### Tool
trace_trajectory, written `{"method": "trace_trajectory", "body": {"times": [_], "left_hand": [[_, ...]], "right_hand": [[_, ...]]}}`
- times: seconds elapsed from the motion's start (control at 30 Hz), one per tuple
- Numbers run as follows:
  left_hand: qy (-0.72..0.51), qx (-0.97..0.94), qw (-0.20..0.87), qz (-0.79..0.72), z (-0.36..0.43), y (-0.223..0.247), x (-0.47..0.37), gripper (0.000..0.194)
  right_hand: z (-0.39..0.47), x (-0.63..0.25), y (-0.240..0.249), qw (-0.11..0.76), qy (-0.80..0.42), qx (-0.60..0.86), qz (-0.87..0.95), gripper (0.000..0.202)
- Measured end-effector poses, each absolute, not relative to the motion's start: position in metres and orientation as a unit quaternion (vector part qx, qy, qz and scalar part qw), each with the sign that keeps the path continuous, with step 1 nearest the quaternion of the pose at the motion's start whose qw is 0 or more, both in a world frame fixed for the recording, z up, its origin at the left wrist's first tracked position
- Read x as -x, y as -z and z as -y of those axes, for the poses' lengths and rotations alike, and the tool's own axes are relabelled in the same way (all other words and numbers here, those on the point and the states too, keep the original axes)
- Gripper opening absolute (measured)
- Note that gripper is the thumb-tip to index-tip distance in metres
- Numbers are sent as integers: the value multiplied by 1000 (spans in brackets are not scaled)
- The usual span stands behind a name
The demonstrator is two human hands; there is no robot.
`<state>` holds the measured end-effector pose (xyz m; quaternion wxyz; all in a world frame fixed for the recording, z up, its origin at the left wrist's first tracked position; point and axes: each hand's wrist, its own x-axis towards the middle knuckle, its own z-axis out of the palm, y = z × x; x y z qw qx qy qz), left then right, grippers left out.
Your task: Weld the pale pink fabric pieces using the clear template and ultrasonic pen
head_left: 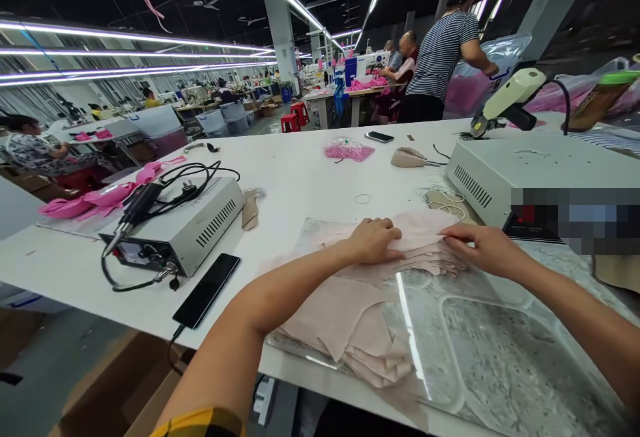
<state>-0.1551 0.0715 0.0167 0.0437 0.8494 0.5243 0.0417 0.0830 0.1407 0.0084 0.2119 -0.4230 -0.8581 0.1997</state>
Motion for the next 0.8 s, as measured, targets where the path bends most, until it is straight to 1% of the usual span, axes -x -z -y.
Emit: {"method": "trace_trajectory", "body": {"times": [0.07, 0.13, 0.27, 0.37, 0.5, 0.63, 0.7, 0.8], "left_hand": [[-35, -849, 44, -526, -73, -15, 151, 32], [-38, -846, 45, -529, -74, -14, 150, 24], [-67, -835, 63, -542, -75, -17, 153, 27], [-112, -821, 82, -554, -78, -22, 159, 29], [-191, -792, 97, -572, -82, -37, 167, 30], [-259, -769, 116, -573, -77, -63, 169, 32], [-286, -763, 143, -561, -67, -80, 167, 34], [-314, -748, 239, -533, -46, -99, 158, 34]], "right_hand": [[-139, -81, -10, 221, -206, 429, 851, 27], [-138, -81, -10, 233, -215, 437, 842, 25], [-140, -84, -8, 261, -251, 442, 821, 22], [-141, -88, -10, 289, -284, 447, 797, 23], [-141, -93, -20, 354, -338, 447, 749, 34], [-131, -102, -37, 411, -403, 448, 684, 50], [-119, -111, -46, 432, -427, 453, 653, 56], [-92, -133, -53, 453, -446, 471, 612, 57]]}}
